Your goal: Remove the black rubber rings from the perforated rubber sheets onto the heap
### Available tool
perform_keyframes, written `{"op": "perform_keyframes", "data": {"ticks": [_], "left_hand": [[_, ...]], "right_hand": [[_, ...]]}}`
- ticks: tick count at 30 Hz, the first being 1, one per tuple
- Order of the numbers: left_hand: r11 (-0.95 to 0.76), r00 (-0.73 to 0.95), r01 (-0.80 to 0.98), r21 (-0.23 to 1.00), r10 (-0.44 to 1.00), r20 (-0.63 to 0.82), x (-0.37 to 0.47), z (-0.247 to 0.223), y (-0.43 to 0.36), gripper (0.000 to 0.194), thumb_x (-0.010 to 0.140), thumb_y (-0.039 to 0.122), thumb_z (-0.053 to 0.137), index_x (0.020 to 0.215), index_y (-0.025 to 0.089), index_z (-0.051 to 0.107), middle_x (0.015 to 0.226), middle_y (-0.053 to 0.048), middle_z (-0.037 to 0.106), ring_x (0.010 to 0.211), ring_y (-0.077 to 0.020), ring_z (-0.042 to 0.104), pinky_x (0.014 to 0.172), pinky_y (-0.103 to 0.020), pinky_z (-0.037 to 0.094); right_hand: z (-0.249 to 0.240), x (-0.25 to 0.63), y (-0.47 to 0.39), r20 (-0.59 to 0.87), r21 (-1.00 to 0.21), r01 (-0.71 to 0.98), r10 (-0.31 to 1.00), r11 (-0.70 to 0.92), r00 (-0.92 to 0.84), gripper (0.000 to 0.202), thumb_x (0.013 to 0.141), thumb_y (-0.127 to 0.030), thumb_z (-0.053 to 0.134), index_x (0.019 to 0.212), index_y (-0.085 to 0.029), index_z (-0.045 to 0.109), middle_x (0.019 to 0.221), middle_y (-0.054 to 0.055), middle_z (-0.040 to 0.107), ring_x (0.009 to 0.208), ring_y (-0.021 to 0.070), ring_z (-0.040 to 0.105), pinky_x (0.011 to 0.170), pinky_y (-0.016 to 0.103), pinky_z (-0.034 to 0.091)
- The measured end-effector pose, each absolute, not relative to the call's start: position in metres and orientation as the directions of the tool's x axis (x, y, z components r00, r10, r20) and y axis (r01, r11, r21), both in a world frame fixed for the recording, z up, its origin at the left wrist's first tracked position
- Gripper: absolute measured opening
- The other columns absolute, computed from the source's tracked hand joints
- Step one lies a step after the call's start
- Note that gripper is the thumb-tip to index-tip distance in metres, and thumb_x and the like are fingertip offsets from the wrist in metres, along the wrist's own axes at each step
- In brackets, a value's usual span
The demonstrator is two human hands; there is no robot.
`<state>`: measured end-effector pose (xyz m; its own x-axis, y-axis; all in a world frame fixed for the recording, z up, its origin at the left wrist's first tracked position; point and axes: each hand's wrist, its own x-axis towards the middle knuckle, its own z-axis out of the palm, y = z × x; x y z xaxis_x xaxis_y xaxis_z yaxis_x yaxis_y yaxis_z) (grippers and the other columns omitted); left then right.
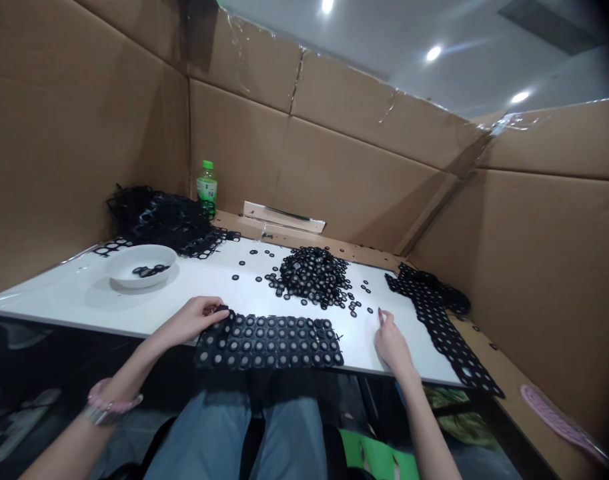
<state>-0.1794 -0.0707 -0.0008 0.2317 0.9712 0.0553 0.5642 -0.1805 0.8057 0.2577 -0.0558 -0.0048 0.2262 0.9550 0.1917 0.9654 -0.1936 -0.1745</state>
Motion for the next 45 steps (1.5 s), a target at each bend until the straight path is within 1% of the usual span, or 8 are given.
{"op": "perform_keyframes", "data": {"ticks": [5,13,17,21,29,35,38,45], "left_hand": [[-0.169,0.15,0.673,0.72,0.985,0.091,-0.184,-0.002,-0.06,0.034,0.07,0.048,0.051,0.061,0.016,0.058,0.055,0.001,0.052,0.057,-0.0161,0.048,0.054,-0.022,0.033],[-0.14,0.217,0.597,0.79,0.976,0.009,-0.19,0.0,-0.059,0.035,0.072,0.047,0.05,0.065,0.014,0.057,0.056,0.002,0.049,0.055,-0.0135,0.044,0.05,-0.021,0.031],[-0.166,0.218,0.591,0.79,0.975,0.042,-0.191,-0.002,-0.058,0.035,0.072,0.047,0.049,0.063,0.014,0.057,0.055,0.002,0.049,0.055,-0.0131,0.043,0.051,-0.02,0.03],[-0.167,0.205,0.585,0.794,0.977,0.054,-0.193,-0.005,-0.057,0.035,0.073,0.046,0.05,0.063,0.013,0.058,0.055,0.002,0.049,0.055,-0.0126,0.043,0.05,-0.02,0.03],[-0.17,0.202,0.57,0.804,0.977,0.064,-0.197,-0.011,-0.055,0.036,0.073,0.046,0.05,0.068,0.013,0.062,0.055,0.001,0.05,0.055,-0.0133,0.044,0.049,-0.02,0.031],[-0.203,0.245,0.538,0.818,0.966,0.078,-0.2,-0.011,-0.053,0.039,0.079,0.046,0.041,0.06,0.014,0.054,0.056,0.002,0.047,0.057,-0.0136,0.042,0.054,-0.021,0.031],[-0.181,0.241,0.516,0.837,0.969,0.061,-0.2,-0.009,-0.053,0.042,0.08,0.048,0.037,0.054,0.016,0.045,0.053,0.003,0.039,0.054,-0.0125,0.037,0.054,-0.022,0.029],[-0.172,0.259,0.506,0.845,0.965,0.041,-0.202,-0.011,-0.05,0.044,0.079,0.051,0.039,0.054,0.015,0.046,0.053,0.003,0.037,0.054,-0.0119,0.036,0.053,-0.022,0.028]], "right_hand": [[0.005,0.264,-0.058,0.393,-0.646,0.759,0.889,0.085,0.235,0.033,0.081,-0.02,0.031,0.101,-0.012,0.056,0.098,0.015,0.064,0.089,0.0251,0.06,0.073,0.035,0.046],[0.052,0.205,-0.046,0.405,-0.845,0.38,0.914,0.376,-0.006,0.024,0.066,-0.031,0.064,0.083,-0.014,0.065,0.087,0.01,0.069,0.081,0.0231,0.065,0.066,0.032,0.053],[0.072,0.152,-0.029,0.522,-0.762,0.419,0.851,0.494,-0.054,0.023,0.064,-0.03,0.067,0.079,-0.013,0.065,0.076,0.008,0.067,0.069,0.0182,0.062,0.052,0.025,0.05],[0.072,0.11,-0.004,0.562,-0.603,0.575,0.806,0.552,-0.185,0.017,0.073,-0.026,0.056,0.079,-0.012,0.063,0.075,0.007,0.065,0.064,0.0139,0.058,0.059,0.025,0.049],[0.076,0.086,0.01,0.334,-0.426,0.665,0.79,0.614,-0.515,0.02,0.071,-0.015,0.052,0.078,-0.017,0.07,0.066,0.001,0.065,0.057,0.0122,0.054,0.058,0.023,0.04],[0.07,0.092,-0.025,-0.158,-0.085,0.737,0.721,0.671,-0.675,0.023,0.07,-0.027,0.059,0.089,-0.021,0.069,0.071,0.002,0.067,0.06,0.0146,0.059,0.053,0.022,0.038],[0.056,0.092,-0.039,-0.148,0.076,0.76,0.762,0.645,-0.631,0.02,0.069,-0.018,0.056,0.084,-0.019,0.069,0.075,0.007,0.068,0.067,0.0205,0.062,0.055,0.025,0.039],[0.049,0.085,-0.038,-0.144,0.179,0.682,0.704,0.709,-0.695,0.021,0.07,-0.012,0.047,0.081,-0.015,0.065,0.075,0.013,0.067,0.067,0.025,0.063,0.056,0.028,0.038]]}}
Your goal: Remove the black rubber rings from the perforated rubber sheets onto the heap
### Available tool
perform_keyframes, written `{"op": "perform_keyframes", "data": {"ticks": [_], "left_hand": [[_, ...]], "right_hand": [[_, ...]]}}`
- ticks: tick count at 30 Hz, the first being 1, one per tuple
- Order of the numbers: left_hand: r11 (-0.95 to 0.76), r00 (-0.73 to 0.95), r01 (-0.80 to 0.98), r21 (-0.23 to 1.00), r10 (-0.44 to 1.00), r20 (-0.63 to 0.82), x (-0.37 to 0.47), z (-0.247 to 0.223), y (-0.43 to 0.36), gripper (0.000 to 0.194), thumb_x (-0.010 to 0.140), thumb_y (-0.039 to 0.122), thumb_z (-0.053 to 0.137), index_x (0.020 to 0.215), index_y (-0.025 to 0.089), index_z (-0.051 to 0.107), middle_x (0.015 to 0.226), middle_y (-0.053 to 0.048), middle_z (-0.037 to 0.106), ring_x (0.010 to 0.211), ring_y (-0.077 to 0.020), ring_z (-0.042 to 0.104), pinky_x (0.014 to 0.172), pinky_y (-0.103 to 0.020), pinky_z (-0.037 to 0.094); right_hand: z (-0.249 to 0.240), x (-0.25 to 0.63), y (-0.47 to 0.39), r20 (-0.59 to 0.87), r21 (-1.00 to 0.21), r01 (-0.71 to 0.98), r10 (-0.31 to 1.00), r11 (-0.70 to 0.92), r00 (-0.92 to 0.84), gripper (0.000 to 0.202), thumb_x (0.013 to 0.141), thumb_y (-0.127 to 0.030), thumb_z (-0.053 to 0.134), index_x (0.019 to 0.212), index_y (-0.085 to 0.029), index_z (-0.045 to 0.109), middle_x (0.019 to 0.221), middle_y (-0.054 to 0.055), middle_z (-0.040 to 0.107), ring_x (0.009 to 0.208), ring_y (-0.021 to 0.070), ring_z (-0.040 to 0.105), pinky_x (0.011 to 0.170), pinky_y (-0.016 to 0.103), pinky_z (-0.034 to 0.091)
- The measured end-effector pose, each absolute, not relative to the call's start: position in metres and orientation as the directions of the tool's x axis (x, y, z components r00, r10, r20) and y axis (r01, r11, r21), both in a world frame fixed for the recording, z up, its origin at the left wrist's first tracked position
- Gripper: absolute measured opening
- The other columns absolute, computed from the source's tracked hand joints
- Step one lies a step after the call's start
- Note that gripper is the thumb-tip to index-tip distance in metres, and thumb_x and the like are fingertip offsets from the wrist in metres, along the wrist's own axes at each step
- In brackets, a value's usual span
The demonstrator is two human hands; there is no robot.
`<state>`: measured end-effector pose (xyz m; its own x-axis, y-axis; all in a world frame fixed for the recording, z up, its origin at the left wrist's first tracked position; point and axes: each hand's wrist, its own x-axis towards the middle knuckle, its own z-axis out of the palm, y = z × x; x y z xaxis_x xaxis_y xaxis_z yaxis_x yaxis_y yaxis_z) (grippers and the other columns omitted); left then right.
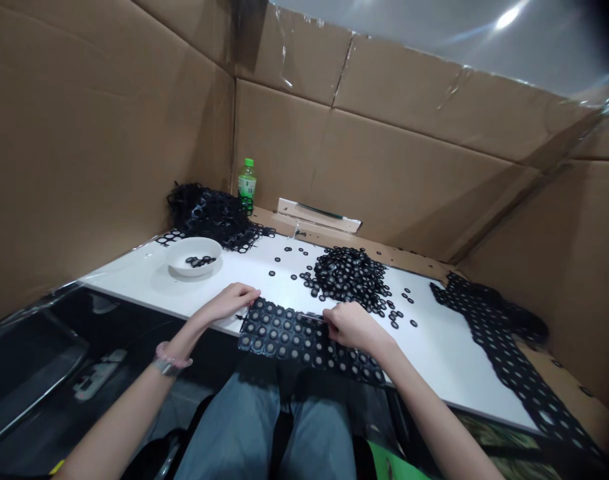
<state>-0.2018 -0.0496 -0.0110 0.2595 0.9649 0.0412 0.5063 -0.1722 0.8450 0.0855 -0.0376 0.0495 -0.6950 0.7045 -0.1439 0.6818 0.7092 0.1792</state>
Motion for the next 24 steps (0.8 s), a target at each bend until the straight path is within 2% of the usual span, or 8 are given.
{"op": "perform_keyframes", "data": {"ticks": [5,7,10,12,16,20,22,24], "left_hand": [[-0.178,0.277,0.509,0.842,0.96,0.035,-0.201,-0.009,-0.053,0.038,0.076,0.047,0.048,0.068,0.012,0.06,0.058,0.001,0.048,0.055,-0.0121,0.04,0.051,-0.021,0.03],[-0.177,0.275,0.516,0.838,0.961,0.033,-0.201,-0.01,-0.054,0.037,0.075,0.046,0.049,0.071,0.012,0.062,0.06,0.001,0.051,0.056,-0.0123,0.042,0.051,-0.021,0.03],[-0.177,0.261,0.528,0.831,0.965,0.04,-0.202,-0.012,-0.053,0.035,0.075,0.044,0.049,0.071,0.012,0.062,0.058,0.001,0.051,0.055,-0.0125,0.043,0.05,-0.021,0.03],[-0.178,0.253,0.534,0.827,0.966,0.044,-0.202,-0.013,-0.053,0.035,0.076,0.044,0.049,0.072,0.012,0.063,0.059,0.001,0.052,0.056,-0.0128,0.043,0.051,-0.021,0.031],[-0.182,0.25,0.543,0.82,0.967,0.049,-0.202,-0.015,-0.051,0.036,0.076,0.044,0.048,0.074,0.011,0.063,0.06,0.0,0.053,0.056,-0.0128,0.045,0.053,-0.021,0.032],[-0.187,0.247,0.55,0.814,0.967,0.055,-0.201,-0.015,-0.052,0.036,0.075,0.044,0.049,0.072,0.011,0.062,0.059,0.001,0.051,0.056,-0.0122,0.044,0.051,-0.02,0.031],[-0.192,0.247,0.554,0.81,0.967,0.06,-0.201,-0.014,-0.053,0.035,0.075,0.045,0.05,0.07,0.012,0.061,0.058,0.001,0.051,0.056,-0.0119,0.043,0.051,-0.02,0.03],[-0.195,0.247,0.559,0.806,0.967,0.062,-0.201,-0.013,-0.054,0.035,0.075,0.045,0.05,0.069,0.012,0.06,0.056,0.002,0.05,0.055,-0.0114,0.042,0.051,-0.02,0.03]], "right_hand": [[0.066,0.085,-0.022,-0.113,0.168,0.651,0.671,0.74,-0.733,0.015,0.066,-0.014,0.052,0.075,-0.018,0.063,0.069,0.006,0.066,0.061,0.0193,0.059,0.052,0.025,0.032],[0.08,0.083,-0.019,-0.01,0.112,0.658,0.663,0.745,-0.749,0.012,0.067,-0.016,0.052,0.075,-0.02,0.06,0.064,0.002,0.063,0.057,0.0157,0.055,0.051,0.024,0.029],[0.097,0.075,-0.019,0.267,-0.139,0.582,0.596,0.801,-0.757,0.007,0.069,-0.015,0.049,0.064,-0.019,0.05,0.05,-0.004,0.049,0.047,0.0097,0.043,0.049,0.022,0.027],[0.1,0.063,-0.019,0.429,-0.359,0.452,0.574,0.817,-0.698,0.019,0.073,-0.017,0.046,0.055,-0.019,0.04,0.045,-0.006,0.04,0.043,0.0076,0.036,0.047,0.021,0.027],[0.079,0.028,-0.013,0.561,-0.726,0.153,0.706,0.67,-0.432,0.035,0.084,-0.03,0.038,0.05,-0.02,0.036,0.042,-0.005,0.041,0.04,0.0073,0.037,0.042,0.02,0.029],[0.049,-0.004,-0.003,0.384,-0.908,-0.252,0.904,0.333,-0.188,0.029,0.083,-0.043,0.037,0.076,-0.019,0.051,0.046,-0.003,0.054,0.037,0.0097,0.047,0.034,0.019,0.031],[0.036,-0.014,0.001,0.211,-0.913,-0.382,0.967,0.143,-0.143,0.033,0.079,-0.048,0.042,0.081,-0.017,0.054,0.053,0.001,0.06,0.044,0.0119,0.055,0.037,0.02,0.038],[0.024,-0.021,0.002,0.094,-0.894,-0.446,0.99,0.038,-0.104,0.029,0.072,-0.047,0.053,0.073,-0.018,0.053,0.055,0.002,0.061,0.047,0.0113,0.057,0.038,0.018,0.04]]}}
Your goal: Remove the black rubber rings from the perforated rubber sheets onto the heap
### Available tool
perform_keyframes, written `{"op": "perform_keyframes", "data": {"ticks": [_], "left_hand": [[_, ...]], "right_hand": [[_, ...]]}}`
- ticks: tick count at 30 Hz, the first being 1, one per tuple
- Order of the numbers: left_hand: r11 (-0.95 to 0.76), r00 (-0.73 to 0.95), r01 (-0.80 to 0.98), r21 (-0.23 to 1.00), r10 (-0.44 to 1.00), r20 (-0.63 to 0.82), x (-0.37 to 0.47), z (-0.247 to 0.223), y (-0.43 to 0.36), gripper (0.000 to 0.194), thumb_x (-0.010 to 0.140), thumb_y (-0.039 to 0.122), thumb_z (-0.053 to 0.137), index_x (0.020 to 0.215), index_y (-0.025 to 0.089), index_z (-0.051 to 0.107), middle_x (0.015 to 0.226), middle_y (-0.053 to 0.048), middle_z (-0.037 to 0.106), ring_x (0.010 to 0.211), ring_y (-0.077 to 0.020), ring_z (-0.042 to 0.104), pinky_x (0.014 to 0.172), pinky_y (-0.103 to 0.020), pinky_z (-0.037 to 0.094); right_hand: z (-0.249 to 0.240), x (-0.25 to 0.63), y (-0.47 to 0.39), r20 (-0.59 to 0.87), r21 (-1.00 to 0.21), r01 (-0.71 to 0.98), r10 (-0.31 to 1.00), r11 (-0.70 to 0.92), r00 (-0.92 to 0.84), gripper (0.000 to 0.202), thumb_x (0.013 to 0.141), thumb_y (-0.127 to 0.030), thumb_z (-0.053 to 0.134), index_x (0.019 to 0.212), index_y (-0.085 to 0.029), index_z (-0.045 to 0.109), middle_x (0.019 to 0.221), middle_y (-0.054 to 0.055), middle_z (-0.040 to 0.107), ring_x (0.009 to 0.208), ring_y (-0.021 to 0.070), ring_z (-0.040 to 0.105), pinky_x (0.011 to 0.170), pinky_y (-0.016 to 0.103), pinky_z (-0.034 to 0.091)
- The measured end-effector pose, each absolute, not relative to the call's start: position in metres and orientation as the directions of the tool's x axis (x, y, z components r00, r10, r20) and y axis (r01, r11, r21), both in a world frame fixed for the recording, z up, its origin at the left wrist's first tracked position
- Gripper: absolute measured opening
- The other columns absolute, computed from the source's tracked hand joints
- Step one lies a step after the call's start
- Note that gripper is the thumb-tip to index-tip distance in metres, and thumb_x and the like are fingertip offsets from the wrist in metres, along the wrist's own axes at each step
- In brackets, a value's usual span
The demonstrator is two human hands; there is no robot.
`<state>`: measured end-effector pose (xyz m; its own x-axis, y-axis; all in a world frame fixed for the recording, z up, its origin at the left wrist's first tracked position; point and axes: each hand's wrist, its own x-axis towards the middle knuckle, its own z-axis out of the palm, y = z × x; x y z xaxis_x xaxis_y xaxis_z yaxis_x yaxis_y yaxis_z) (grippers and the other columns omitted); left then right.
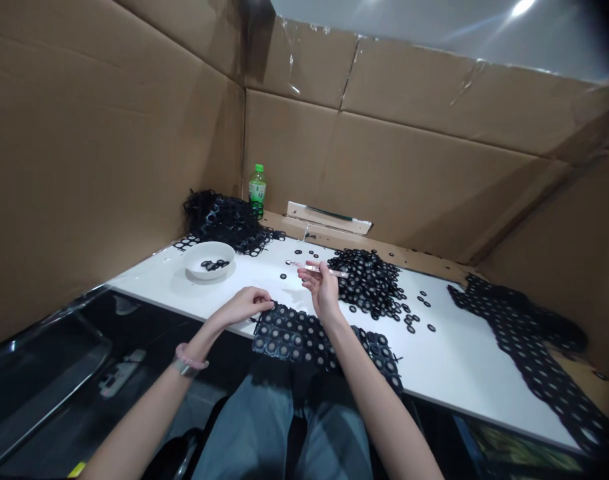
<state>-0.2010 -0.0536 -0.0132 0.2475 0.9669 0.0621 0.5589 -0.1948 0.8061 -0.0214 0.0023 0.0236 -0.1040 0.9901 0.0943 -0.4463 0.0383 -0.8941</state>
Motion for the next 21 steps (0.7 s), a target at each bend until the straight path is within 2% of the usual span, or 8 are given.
{"op": "perform_keyframes", "data": {"ticks": [3,5,10,15,21], "left_hand": [[-0.194,0.242,0.572,0.797,0.968,0.061,-0.2,-0.012,-0.054,0.035,0.075,0.046,0.05,0.068,0.013,0.059,0.054,0.003,0.048,0.053,-0.0111,0.041,0.05,-0.02,0.029],[-0.191,0.238,0.584,0.789,0.969,0.058,-0.2,-0.01,-0.054,0.034,0.075,0.045,0.051,0.066,0.013,0.058,0.053,0.003,0.047,0.053,-0.0112,0.041,0.05,-0.02,0.028],[-0.181,0.232,0.608,0.773,0.972,0.044,-0.2,-0.008,-0.056,0.033,0.076,0.044,0.05,0.064,0.014,0.056,0.053,0.003,0.046,0.053,-0.0114,0.04,0.05,-0.02,0.027],[-0.164,0.2,0.617,0.77,0.979,0.049,-0.2,-0.01,-0.06,0.033,0.079,0.043,0.046,0.064,0.014,0.054,0.053,0.004,0.045,0.053,-0.0112,0.041,0.051,-0.02,0.027],[-0.147,0.171,0.614,0.776,0.984,0.051,-0.199,-0.012,-0.062,0.03,0.079,0.04,0.046,0.066,0.015,0.055,0.053,0.005,0.045,0.051,-0.0108,0.041,0.051,-0.02,0.028]], "right_hand": [[0.006,-0.028,0.0,0.061,-0.895,-0.446,0.996,0.027,-0.063,0.029,0.062,-0.036,0.067,0.062,-0.021,0.042,0.045,-0.007,0.051,0.037,0.0053,0.046,0.031,0.013,0.029],[-0.004,-0.031,-0.004,0.05,-0.908,-0.42,0.996,0.016,-0.071,0.032,0.06,-0.034,0.068,0.06,-0.021,0.038,0.041,-0.01,0.046,0.032,0.0036,0.038,0.029,0.012,0.024],[-0.014,-0.033,-0.015,0.078,-0.962,-0.273,0.981,0.027,-0.18,0.025,0.063,-0.033,0.065,0.06,-0.02,0.044,0.045,-0.003,0.058,0.034,0.0072,0.046,0.031,0.015,0.032],[-0.013,-0.033,-0.02,0.145,-0.985,-0.129,0.965,0.118,-0.219,0.027,0.061,-0.018,0.062,0.052,-0.021,0.036,0.033,-0.008,0.049,0.029,0.007,0.041,0.031,0.016,0.029],[-0.013,-0.034,-0.024,0.197,-0.98,-0.044,0.945,0.192,-0.262,0.024,0.063,-0.018,0.057,0.053,-0.021,0.036,0.036,-0.007,0.05,0.033,0.009,0.046,0.036,0.019,0.033]]}}
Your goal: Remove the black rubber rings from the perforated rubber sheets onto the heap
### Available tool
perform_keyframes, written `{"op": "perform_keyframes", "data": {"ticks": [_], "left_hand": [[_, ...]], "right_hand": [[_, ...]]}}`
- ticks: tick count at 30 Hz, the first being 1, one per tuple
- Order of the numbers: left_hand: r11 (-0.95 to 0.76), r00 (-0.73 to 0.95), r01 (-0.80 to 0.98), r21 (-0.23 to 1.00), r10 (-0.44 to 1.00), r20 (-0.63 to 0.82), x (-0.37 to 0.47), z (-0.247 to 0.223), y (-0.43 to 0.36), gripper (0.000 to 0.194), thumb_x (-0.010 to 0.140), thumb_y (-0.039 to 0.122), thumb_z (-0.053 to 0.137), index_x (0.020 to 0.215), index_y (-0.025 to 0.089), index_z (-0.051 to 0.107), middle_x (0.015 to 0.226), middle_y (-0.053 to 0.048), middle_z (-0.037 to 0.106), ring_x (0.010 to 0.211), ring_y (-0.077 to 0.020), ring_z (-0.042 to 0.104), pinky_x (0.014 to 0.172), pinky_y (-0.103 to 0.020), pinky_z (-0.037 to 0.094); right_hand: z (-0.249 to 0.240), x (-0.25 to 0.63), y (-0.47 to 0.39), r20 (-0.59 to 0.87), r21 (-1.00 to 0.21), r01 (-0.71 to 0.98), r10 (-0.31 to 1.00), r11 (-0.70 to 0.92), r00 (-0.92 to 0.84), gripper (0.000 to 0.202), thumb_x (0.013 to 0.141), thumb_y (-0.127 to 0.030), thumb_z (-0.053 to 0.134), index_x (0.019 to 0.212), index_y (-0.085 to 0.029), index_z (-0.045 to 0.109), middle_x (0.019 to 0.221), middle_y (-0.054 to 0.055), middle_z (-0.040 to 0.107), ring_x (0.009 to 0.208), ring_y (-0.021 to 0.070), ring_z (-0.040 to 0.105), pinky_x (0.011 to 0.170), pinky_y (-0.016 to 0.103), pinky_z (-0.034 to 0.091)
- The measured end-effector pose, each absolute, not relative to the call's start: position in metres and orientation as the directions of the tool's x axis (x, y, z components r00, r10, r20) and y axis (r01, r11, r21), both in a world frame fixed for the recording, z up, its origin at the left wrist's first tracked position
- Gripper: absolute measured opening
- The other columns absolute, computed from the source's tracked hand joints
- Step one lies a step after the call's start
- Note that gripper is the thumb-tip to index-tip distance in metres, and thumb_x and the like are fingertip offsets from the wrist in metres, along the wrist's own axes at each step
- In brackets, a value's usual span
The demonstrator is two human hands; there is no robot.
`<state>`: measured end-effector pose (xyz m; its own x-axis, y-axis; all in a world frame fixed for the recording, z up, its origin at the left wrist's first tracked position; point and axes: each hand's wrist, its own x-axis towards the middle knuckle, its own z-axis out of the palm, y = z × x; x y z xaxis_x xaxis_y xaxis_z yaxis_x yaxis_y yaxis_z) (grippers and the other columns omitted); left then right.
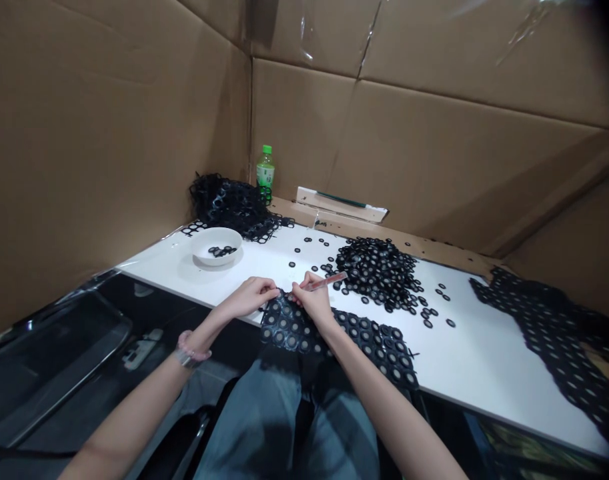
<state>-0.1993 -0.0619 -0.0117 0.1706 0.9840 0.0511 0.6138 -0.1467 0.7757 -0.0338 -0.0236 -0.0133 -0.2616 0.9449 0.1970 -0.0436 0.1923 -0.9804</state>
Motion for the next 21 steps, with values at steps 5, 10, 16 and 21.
{"op": "perform_keyframes", "data": {"ticks": [5,10,16,21], "left_hand": [[-0.146,0.163,0.59,0.794,0.985,0.06,-0.199,-0.014,-0.06,0.028,0.078,0.038,0.047,0.066,0.014,0.056,0.053,0.005,0.044,0.052,-0.0111,0.041,0.052,-0.02,0.027],[-0.152,0.175,0.529,0.835,0.982,0.068,-0.199,-0.022,-0.056,0.027,0.078,0.037,0.046,0.068,0.014,0.057,0.054,0.004,0.044,0.053,-0.0104,0.039,0.051,-0.02,0.027],[-0.147,0.2,0.444,0.884,0.978,0.062,-0.199,-0.025,-0.054,0.029,0.078,0.039,0.043,0.075,0.013,0.055,0.059,0.003,0.044,0.055,-0.0105,0.04,0.053,-0.021,0.032],[-0.12,0.224,0.473,0.873,0.975,0.013,-0.198,-0.015,-0.053,0.026,0.077,0.038,0.043,0.068,0.015,0.051,0.058,0.004,0.044,0.057,-0.0116,0.041,0.056,-0.021,0.033]], "right_hand": [[-0.016,-0.034,-0.024,0.224,-0.971,0.013,0.932,0.238,-0.286,0.023,0.066,-0.02,0.056,0.055,-0.022,0.036,0.04,-0.007,0.052,0.035,0.0101,0.047,0.038,0.02,0.035],[-0.014,-0.034,-0.026,0.281,-0.946,0.08,0.918,0.314,-0.281,0.025,0.065,-0.019,0.057,0.051,-0.021,0.037,0.039,-0.008,0.044,0.037,0.0095,0.042,0.043,0.022,0.032],[-0.015,-0.039,-0.026,0.286,-0.947,0.066,0.921,0.313,-0.265,0.026,0.059,-0.016,0.06,0.045,-0.02,0.039,0.039,-0.008,0.037,0.04,0.0081,0.034,0.045,0.023,0.027],[-0.013,-0.031,-0.018,0.181,-0.981,-0.099,0.972,0.168,-0.149,0.027,0.065,-0.026,0.057,0.055,-0.022,0.032,0.038,-0.007,0.045,0.034,0.0082,0.038,0.037,0.02,0.026]]}}
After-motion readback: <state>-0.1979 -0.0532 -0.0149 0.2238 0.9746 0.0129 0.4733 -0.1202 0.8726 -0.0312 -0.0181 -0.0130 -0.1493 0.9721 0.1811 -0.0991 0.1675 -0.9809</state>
